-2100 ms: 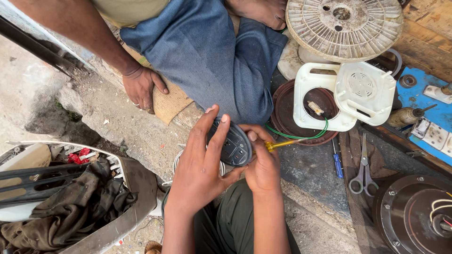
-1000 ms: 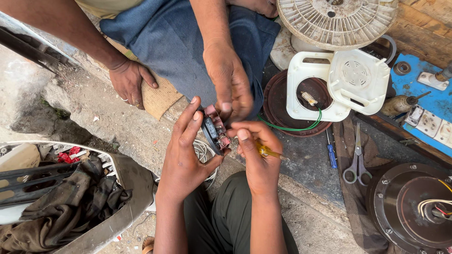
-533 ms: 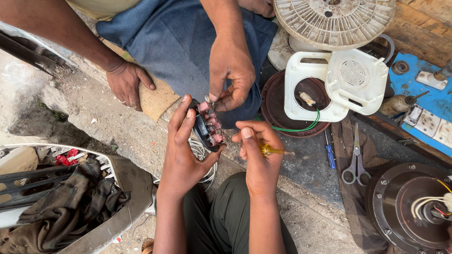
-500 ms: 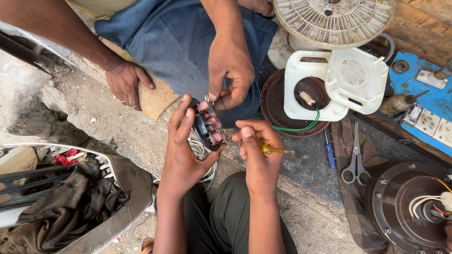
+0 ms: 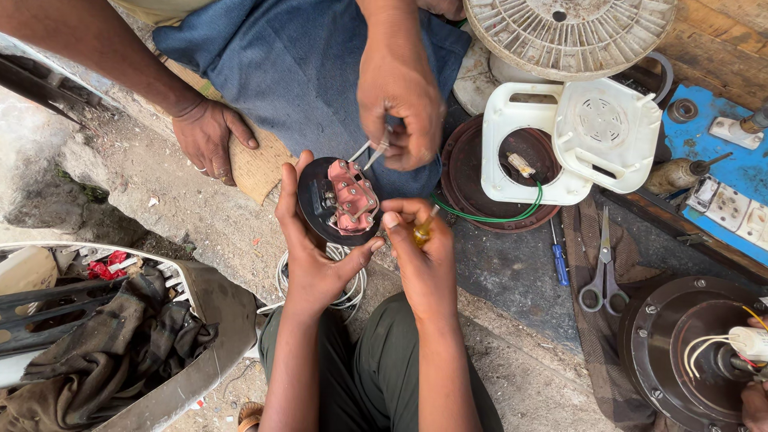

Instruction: The person sits on the ground and uses a screwdriver to open a small black electrical component. They then use scissors to cut a white wire and connect it to the component's terminals. The person twists the wire ends and secures them into the device.

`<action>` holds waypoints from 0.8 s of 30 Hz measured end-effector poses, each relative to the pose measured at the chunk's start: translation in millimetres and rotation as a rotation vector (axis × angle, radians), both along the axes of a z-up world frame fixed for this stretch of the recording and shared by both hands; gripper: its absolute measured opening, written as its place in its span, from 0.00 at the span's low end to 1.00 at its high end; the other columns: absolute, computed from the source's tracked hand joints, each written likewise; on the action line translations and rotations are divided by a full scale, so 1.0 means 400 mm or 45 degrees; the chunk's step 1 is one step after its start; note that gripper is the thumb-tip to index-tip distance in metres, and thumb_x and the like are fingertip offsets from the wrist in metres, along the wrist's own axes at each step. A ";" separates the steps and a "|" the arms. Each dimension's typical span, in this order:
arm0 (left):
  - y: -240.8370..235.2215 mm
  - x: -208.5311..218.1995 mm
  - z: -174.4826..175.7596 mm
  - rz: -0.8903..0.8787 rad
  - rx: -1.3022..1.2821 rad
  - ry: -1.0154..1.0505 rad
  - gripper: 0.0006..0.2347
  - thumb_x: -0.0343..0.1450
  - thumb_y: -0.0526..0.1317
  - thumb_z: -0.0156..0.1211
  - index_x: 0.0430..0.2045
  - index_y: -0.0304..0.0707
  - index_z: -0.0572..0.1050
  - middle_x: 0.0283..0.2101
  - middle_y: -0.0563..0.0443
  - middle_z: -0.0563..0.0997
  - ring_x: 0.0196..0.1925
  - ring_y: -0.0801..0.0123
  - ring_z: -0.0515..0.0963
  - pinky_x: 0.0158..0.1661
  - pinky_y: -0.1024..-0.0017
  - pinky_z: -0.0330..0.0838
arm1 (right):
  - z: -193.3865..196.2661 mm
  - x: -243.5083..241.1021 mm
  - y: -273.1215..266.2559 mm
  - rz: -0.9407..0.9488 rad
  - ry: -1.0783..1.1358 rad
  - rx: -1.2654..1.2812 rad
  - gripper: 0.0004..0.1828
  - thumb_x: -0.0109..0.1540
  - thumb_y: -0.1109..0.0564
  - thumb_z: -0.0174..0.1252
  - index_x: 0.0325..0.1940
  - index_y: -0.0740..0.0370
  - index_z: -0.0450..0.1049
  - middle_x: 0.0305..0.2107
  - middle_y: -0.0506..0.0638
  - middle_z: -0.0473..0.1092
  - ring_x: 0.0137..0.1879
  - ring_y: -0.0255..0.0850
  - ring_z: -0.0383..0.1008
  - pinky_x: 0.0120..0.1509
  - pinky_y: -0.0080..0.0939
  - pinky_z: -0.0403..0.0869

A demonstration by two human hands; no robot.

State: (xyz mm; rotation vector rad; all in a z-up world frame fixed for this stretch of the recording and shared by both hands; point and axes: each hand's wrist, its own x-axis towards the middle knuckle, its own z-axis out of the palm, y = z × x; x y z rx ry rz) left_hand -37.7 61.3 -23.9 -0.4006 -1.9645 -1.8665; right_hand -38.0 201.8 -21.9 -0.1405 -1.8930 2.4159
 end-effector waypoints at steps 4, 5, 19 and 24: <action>0.000 -0.006 -0.009 -0.070 0.209 -0.028 0.56 0.62 0.29 0.79 0.79 0.44 0.37 0.82 0.40 0.47 0.80 0.56 0.62 0.75 0.56 0.63 | -0.004 -0.004 -0.010 -0.047 -0.051 -0.010 0.10 0.66 0.56 0.60 0.49 0.62 0.78 0.31 0.40 0.70 0.31 0.25 0.63 0.34 0.28 0.63; 0.000 -0.007 -0.010 -0.072 0.218 -0.020 0.56 0.62 0.30 0.80 0.79 0.44 0.37 0.81 0.40 0.47 0.79 0.56 0.62 0.77 0.56 0.64 | -0.005 -0.005 -0.012 -0.053 -0.074 -0.038 0.10 0.66 0.56 0.60 0.49 0.62 0.78 0.31 0.40 0.69 0.30 0.25 0.62 0.33 0.28 0.62; -0.018 0.000 0.018 -0.184 0.562 -0.350 0.59 0.55 0.37 0.84 0.77 0.41 0.40 0.68 0.34 0.61 0.64 0.52 0.72 0.65 0.57 0.71 | -0.036 -0.010 -0.027 -0.027 -0.012 -0.116 0.07 0.64 0.61 0.63 0.46 0.66 0.79 0.29 0.41 0.71 0.28 0.24 0.62 0.30 0.27 0.59; -0.027 -0.006 0.007 -0.190 0.447 -0.113 0.55 0.59 0.35 0.83 0.78 0.39 0.43 0.79 0.43 0.55 0.77 0.58 0.64 0.74 0.59 0.66 | -0.050 -0.013 -0.036 -0.004 0.033 -0.147 0.06 0.65 0.61 0.63 0.45 0.67 0.78 0.30 0.42 0.73 0.31 0.25 0.65 0.34 0.27 0.62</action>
